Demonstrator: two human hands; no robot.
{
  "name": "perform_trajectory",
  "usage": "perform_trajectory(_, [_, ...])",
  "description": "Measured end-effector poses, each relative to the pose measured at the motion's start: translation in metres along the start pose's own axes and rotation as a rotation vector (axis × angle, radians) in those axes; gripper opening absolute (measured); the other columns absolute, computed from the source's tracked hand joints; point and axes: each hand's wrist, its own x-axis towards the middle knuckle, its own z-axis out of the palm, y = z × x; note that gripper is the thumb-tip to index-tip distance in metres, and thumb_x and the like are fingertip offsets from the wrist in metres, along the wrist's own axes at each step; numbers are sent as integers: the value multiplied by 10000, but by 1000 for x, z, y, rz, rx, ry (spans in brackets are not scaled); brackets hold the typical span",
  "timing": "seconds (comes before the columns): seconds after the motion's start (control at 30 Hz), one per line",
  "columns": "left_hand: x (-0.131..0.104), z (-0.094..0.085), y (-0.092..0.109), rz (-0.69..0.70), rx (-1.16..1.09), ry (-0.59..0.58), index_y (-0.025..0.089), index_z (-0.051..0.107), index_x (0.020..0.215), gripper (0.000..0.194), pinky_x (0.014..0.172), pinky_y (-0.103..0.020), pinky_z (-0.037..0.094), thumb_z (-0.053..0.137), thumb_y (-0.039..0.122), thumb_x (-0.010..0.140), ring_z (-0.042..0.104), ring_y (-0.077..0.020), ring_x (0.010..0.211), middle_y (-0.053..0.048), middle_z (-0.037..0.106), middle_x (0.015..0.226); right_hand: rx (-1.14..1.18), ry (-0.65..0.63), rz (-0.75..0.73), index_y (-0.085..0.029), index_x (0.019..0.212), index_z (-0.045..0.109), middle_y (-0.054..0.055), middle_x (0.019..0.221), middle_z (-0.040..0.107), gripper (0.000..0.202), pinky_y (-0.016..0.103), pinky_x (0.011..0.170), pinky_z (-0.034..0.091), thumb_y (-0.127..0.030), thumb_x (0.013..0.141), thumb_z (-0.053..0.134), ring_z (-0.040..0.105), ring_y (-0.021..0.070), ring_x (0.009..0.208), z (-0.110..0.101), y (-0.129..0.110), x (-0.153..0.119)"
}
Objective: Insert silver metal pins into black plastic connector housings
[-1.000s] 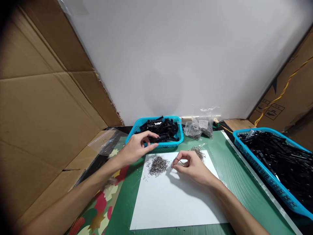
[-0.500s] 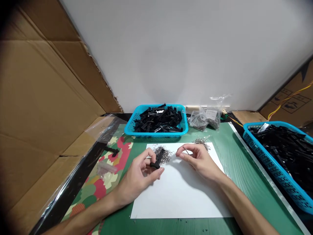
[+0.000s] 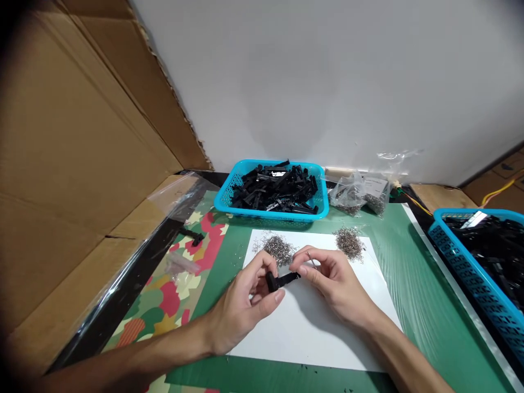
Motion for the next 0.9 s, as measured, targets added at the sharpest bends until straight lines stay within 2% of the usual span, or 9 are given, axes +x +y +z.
perform_trajectory(0.13, [2,-3,-1,45,55,11,222,517,945,322,631,-284,345,542,527,1049,418,-149,688,44,455,757,231,78,70,-189,847,727,-2,924,579,308,225,407,118,-458,851,877,191,13,470,4,2,1])
perform_trajectory(0.23, [4,-3,1,48,56,10,204,551,873,383,641,-294,349,492,522,1078,424,-148,684,35,465,743,305,143,78,-192,858,715,-16,902,568,328,223,389,92,-439,799,922,147,3,457,2,2,1])
perform_trajectory(0.4, [4,-1,1,26,-19,21,196,623,1067,269,629,-261,369,598,462,1044,446,-137,696,39,481,774,320,138,91,-188,856,747,2,916,646,274,203,396,92,-377,795,935,200,-10,448,7,1,-2])
perform_trajectory(0.47, [4,-1,-2,21,-10,15,191,656,1153,278,612,-254,364,610,440,1037,440,-134,691,31,501,790,316,109,83,-186,812,751,14,891,683,261,185,390,171,-365,789,939,288,6,455,13,1,-4])
perform_trajectory(0.5, [4,-1,-3,22,4,8,187,672,1166,281,602,-252,354,619,428,1032,426,-131,684,30,501,787,319,103,64,-189,779,747,21,864,700,266,176,403,264,-359,771,951,378,28,479,17,2,-4])
perform_trajectory(0.57, [4,0,-5,43,26,-4,172,701,1115,265,593,-252,337,646,413,1018,400,-126,680,26,501,781,339,107,26,-204,733,743,32,809,734,282,201,523,484,-349,716,984,581,100,592,24,4,-4])
perform_trajectory(0.63, [4,1,-6,70,11,-3,160,711,1033,267,602,-256,345,663,421,1007,407,-126,689,16,521,792,354,115,31,-217,726,753,39,772,767,287,270,673,598,-341,675,1007,701,165,705,30,8,-4])
perform_trajectory(0.73, [2,2,-5,78,-20,13,151,732,1016,287,601,-265,369,670,430,993,437,-133,689,-3,560,815,350,167,61,-226,738,773,41,763,807,276,316,726,634,-327,659,1018,756,192,714,34,11,-4])
perform_trajectory(0.9, [0,2,0,102,45,-18,142,752,971,298,623,-300,401,636,414,1009,462,-154,705,-23,575,818,352,229,1,-234,743,801,61,835,848,249,352,774,659,-303,647,1020,793,214,758,34,10,-3])
